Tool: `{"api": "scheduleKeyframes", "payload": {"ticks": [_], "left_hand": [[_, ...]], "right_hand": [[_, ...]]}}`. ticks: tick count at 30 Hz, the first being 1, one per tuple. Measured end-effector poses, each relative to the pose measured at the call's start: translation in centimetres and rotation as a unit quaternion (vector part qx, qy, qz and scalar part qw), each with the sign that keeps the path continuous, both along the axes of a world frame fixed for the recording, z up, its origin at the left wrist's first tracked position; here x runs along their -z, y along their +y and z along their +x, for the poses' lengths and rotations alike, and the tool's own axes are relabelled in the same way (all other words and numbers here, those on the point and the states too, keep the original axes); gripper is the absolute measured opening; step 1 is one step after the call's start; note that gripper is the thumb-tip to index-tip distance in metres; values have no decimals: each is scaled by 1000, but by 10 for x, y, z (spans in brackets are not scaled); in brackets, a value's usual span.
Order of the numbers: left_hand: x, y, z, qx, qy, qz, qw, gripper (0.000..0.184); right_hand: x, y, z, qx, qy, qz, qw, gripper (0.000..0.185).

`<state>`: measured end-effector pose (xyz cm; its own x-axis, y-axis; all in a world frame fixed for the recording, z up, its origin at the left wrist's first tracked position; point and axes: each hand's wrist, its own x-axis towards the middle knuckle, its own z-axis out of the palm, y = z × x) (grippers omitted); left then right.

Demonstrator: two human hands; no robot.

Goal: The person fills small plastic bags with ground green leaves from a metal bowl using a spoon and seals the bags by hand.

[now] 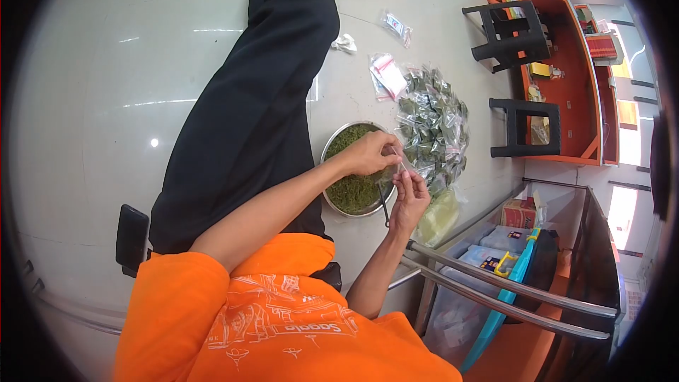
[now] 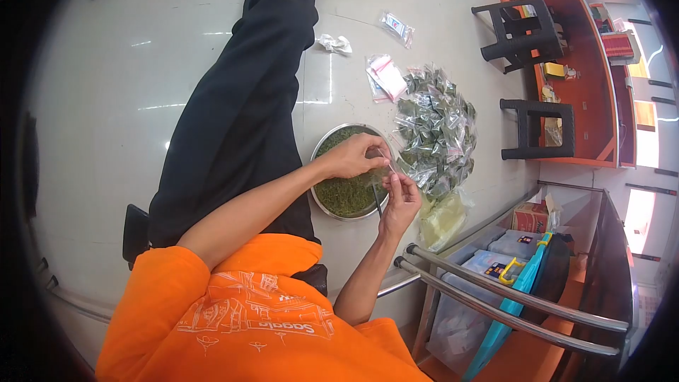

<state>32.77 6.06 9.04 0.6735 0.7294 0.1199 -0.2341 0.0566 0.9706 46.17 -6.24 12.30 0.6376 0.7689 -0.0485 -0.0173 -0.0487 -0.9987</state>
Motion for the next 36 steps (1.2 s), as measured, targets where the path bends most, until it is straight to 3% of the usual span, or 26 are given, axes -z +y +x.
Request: {"api": "scheduleKeyframes", "payload": {"ticks": [12, 15, 18, 21, 27, 29, 36], "left_hand": [[1, 2, -2, 58, -11, 32, 998, 25], [-10, 5, -9, 72, 56, 63, 994, 25], [-2, 4, -5, 52, 54, 94, 993, 26], [7, 3, 2, 75, -12, 49, 996, 26], [-16, 8, -12, 68, 69, 62, 993, 24], [-8, 8, -8, 34, 43, 115, 992, 24], [-1, 4, -1, 49, 7, 73, 996, 26]], "right_hand": [[0, 1, -1, -46, -77, 24, 996, 8], [-4, 2, -9, -46, -62, 12, 997, 11], [-2, 1, -6, -59, -62, 11, 996, 11], [5, -1, 2, -66, -67, 17, 995, 11], [4, 0, -4, -63, -60, 13, 996, 10], [0, 0, -10, -57, -71, 2, 996, 9], [3, -2, 0, -34, -91, 14, 995, 8]]}}
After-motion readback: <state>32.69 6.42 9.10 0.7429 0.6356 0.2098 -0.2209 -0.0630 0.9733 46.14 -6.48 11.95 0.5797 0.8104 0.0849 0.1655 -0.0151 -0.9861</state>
